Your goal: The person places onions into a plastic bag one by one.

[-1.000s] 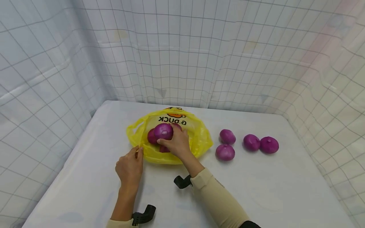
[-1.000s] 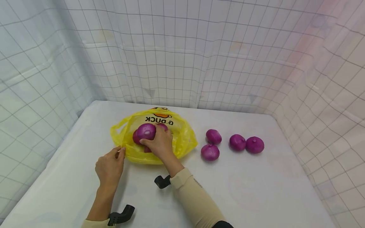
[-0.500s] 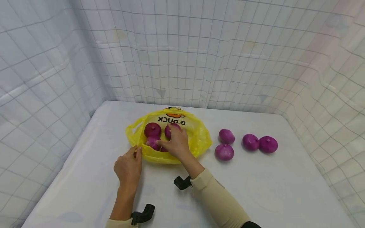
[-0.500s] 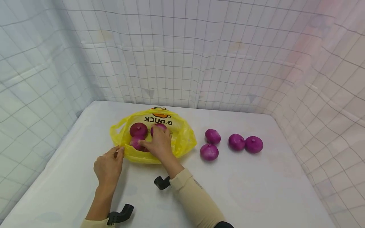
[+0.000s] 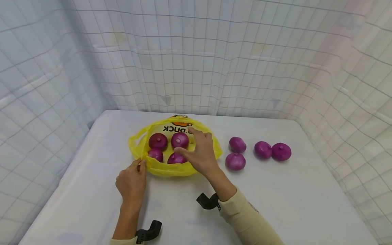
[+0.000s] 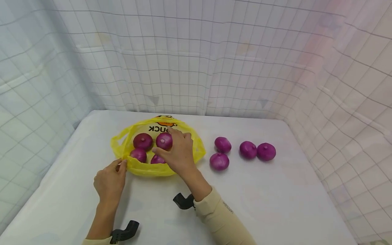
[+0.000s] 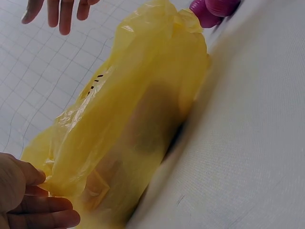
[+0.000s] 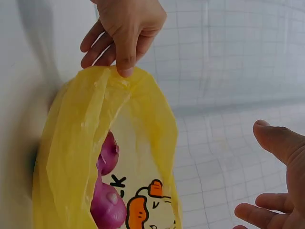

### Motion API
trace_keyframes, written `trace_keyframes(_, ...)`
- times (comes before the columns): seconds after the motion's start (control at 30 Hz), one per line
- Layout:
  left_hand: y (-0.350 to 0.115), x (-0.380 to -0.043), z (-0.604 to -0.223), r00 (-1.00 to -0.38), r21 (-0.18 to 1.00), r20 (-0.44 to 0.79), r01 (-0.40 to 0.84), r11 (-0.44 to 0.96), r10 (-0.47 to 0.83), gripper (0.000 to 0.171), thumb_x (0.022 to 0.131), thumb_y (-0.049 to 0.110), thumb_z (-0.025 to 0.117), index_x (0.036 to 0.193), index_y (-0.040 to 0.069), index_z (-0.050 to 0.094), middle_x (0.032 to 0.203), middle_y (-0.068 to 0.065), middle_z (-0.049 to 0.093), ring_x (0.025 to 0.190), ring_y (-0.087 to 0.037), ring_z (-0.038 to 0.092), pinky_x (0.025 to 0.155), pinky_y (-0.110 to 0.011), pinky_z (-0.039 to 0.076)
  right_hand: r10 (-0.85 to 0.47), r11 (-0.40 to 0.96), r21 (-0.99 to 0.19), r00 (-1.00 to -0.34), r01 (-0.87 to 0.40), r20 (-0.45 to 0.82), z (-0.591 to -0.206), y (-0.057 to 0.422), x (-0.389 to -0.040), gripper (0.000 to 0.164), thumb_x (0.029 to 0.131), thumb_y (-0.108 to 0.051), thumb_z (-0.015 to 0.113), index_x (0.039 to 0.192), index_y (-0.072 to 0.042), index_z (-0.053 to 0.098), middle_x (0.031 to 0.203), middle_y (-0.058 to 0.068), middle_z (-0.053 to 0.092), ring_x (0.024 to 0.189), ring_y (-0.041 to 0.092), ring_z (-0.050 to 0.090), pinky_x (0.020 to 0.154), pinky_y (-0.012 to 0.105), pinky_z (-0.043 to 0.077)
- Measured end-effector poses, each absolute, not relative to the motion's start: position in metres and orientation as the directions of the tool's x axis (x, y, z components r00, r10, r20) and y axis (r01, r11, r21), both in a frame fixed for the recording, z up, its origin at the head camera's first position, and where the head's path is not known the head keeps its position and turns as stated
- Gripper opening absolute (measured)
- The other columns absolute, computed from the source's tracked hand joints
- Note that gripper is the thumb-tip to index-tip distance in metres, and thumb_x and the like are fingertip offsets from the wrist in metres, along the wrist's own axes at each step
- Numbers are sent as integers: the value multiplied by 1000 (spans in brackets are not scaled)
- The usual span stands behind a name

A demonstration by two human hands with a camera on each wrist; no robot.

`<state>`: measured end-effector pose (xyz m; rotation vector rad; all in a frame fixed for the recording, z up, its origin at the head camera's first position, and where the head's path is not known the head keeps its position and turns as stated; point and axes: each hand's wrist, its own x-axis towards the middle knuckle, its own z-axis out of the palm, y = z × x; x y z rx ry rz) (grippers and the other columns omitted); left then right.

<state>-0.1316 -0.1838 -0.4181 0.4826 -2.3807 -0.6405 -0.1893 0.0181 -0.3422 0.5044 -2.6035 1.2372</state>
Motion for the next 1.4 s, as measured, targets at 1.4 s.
trace_keyframes(1.4,-185,-129,-416,-737,543,498,-146,827,-457,30,91,23,60,108,1,70,81,-21,72,65,-47,64,46,-51,43,139,768,-634,-990,88,32,-447,175,-203,84,74,-43,75,139,-2,43,137,20,51,119,41,38,99,57,30)
